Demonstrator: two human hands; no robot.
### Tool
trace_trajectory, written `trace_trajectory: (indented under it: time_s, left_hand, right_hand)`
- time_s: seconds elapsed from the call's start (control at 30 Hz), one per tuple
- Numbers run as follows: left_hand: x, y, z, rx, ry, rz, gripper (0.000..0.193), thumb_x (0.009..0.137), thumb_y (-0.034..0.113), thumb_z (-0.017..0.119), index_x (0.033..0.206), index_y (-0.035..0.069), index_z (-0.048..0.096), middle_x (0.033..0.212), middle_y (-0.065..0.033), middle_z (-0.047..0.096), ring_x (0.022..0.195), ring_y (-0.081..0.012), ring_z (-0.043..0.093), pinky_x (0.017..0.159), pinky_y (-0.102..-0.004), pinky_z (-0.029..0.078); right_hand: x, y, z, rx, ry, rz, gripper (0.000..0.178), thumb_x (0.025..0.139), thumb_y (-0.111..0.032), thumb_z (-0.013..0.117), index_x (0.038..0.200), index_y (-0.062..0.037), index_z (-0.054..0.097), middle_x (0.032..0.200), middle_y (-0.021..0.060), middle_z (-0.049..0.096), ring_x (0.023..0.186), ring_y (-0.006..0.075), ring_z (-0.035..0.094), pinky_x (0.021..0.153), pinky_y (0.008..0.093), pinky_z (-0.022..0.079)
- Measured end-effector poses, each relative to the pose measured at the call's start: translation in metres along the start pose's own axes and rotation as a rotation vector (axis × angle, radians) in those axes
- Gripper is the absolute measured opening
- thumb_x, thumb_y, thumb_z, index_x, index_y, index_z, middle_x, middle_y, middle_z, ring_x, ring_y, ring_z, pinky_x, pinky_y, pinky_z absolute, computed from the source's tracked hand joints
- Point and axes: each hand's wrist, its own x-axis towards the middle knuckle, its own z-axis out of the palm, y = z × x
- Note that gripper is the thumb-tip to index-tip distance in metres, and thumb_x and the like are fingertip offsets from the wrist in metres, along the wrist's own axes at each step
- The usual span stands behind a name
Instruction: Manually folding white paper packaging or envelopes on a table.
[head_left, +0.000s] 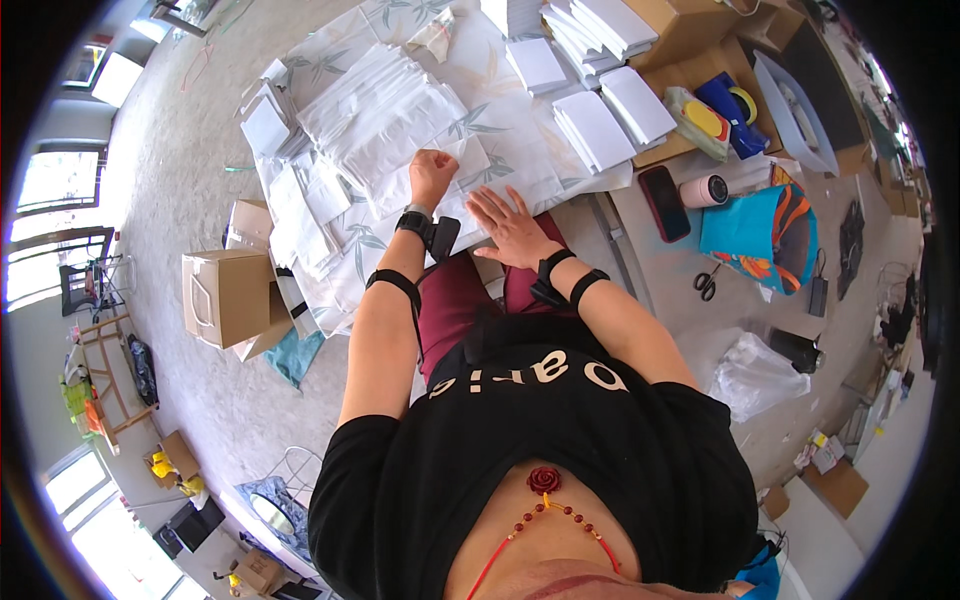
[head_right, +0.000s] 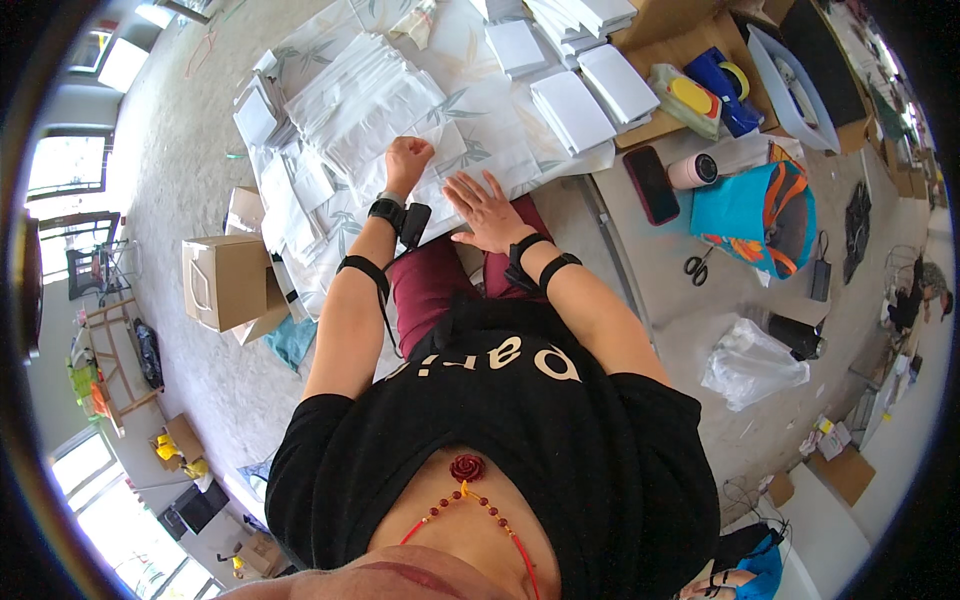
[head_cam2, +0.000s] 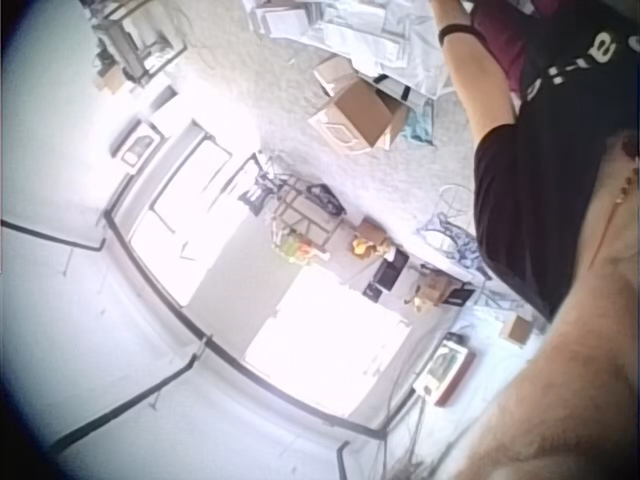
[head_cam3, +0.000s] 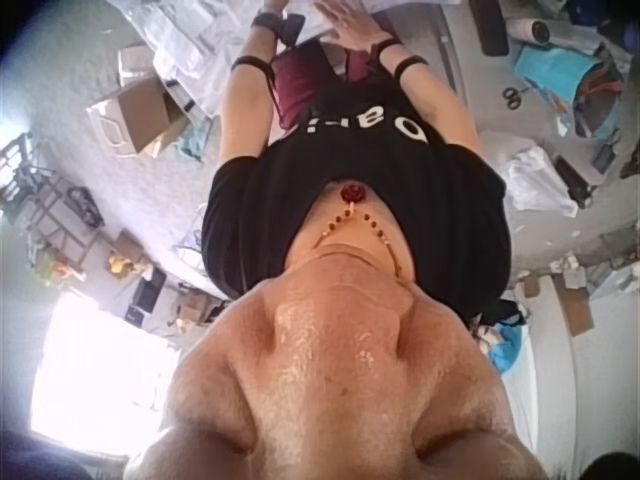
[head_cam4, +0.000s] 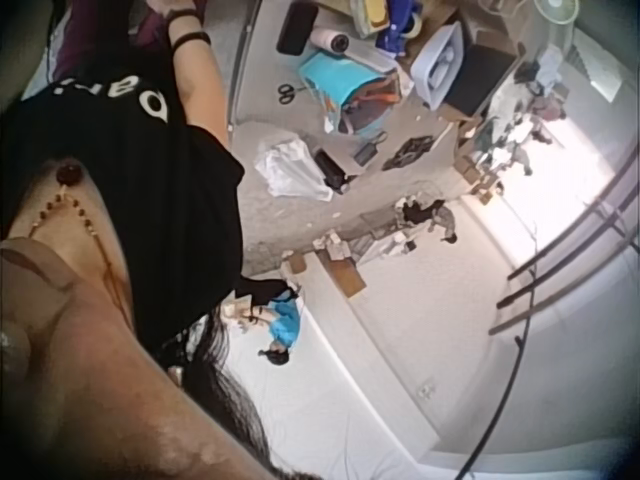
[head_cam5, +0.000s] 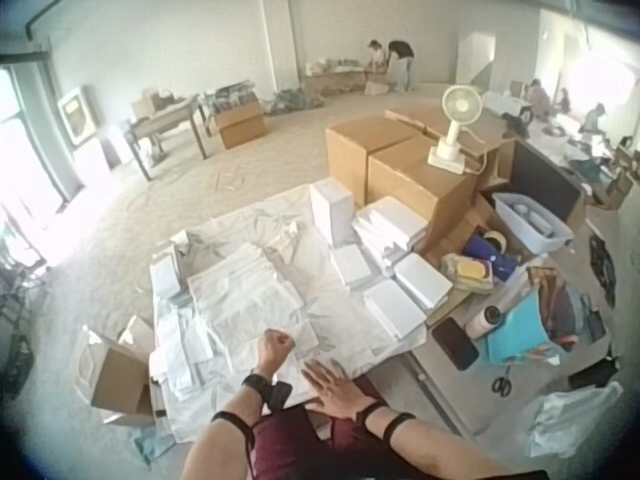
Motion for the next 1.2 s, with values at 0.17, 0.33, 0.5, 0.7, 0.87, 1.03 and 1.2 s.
trace_trajectory:
  time_s: [0.17, 0.33, 0.5, 0.7, 0.87, 1.03, 1.2]
  left_hand:
    - [-0.004, -0.003, -0.023, -0.322, -0.055, -0.305, 0.018, 0.085, 0.018, 0.074, 0.091, 0.001, 0.077, 0.093, -0.0094, 0.073, 0.081, -0.013, 0.067, 0.075, -0.0305, 0.054]
    - [-0.039, -0.021, -0.089, -1.044, 0.203, -0.253, 0.007, 0.097, 0.01, 0.066, 0.095, 0.004, 0.069, 0.092, 0.0012, 0.068, 0.087, -0.0091, 0.062, 0.083, -0.0261, 0.05]
    - [-0.067, 0.001, -0.19, -1.001, 0.395, -0.101, 0.005, 0.097, 0.007, 0.065, 0.094, 0.003, 0.067, 0.091, 0.0005, 0.066, 0.085, -0.0081, 0.06, 0.083, -0.0245, 0.048]
    - [-0.093, 0.028, -0.211, -0.571, 0.345, -0.03, 0.014, 0.094, 0.004, 0.068, 0.105, -0.005, 0.069, 0.112, -0.0052, 0.069, 0.091, -0.0081, 0.062, 0.08, -0.0235, 0.05]
    - [-0.111, 0.015, -0.141, -0.52, 0.233, -0.075, 0.01, 0.092, 0.008, 0.072, 0.097, -0.001, 0.07, 0.115, -0.0076, 0.07, 0.091, -0.0115, 0.067, 0.076, -0.0267, 0.055]
    - [-0.127, -0.006, -0.076, -0.509, 0.231, -0.127, 0.012, 0.089, 0.011, 0.074, 0.093, -0.001, 0.072, 0.11, -0.0094, 0.071, 0.092, -0.0161, 0.069, 0.075, -0.0293, 0.057]
    - [-0.136, -0.004, -0.057, -0.493, 0.189, -0.161, 0.014, 0.089, 0.012, 0.074, 0.093, 0.0, 0.073, 0.109, -0.0091, 0.07, 0.094, -0.0169, 0.069, 0.076, -0.0298, 0.056]
  right_hand:
    - [0.001, 0.001, 0.002, -0.01, 0.011, -0.008, 0.095, 0.09, -0.062, 0.063, 0.161, -0.0089, 0.029, 0.168, 0.0089, 0.025, 0.156, 0.0248, 0.018, 0.126, 0.0553, 0.007]
    - [0.006, -0.006, -0.002, 0.028, -0.049, 0.01, 0.091, 0.093, -0.06, 0.061, 0.16, -0.0083, 0.03, 0.168, 0.009, 0.026, 0.156, 0.0255, 0.019, 0.126, 0.0574, 0.007]
    - [0.012, -0.01, -0.013, 0.026, -0.074, 0.023, 0.084, 0.095, -0.06, 0.057, 0.157, -0.0072, 0.037, 0.166, 0.0107, 0.03, 0.156, 0.0254, 0.02, 0.125, 0.0598, 0.008]
    - [0.046, -0.04, -0.052, 0.298, 0.259, -0.069, 0.045, 0.097, -0.033, 0.065, 0.136, -0.0101, 0.059, 0.15, 0.0121, 0.049, 0.144, 0.0289, 0.04, 0.119, 0.0539, 0.021]
    - [0.077, -0.076, -0.072, 0.631, 0.475, 0.017, 0.024, 0.086, -0.016, 0.077, 0.107, -0.0085, 0.068, 0.109, 0.0071, 0.068, 0.108, 0.0304, 0.062, 0.096, 0.0431, 0.046]
    - [0.07, -0.074, -0.046, 0.654, 0.382, 0.17, 0.023, 0.085, -0.019, 0.078, 0.104, -0.0086, 0.07, 0.107, 0.0096, 0.068, 0.104, 0.0312, 0.063, 0.091, 0.044, 0.048]
    - [0.063, -0.067, -0.032, 0.594, 0.445, 0.208, 0.021, 0.085, -0.018, 0.078, 0.1, -0.0085, 0.068, 0.102, 0.0073, 0.069, 0.101, 0.0305, 0.064, 0.088, 0.044, 0.048]
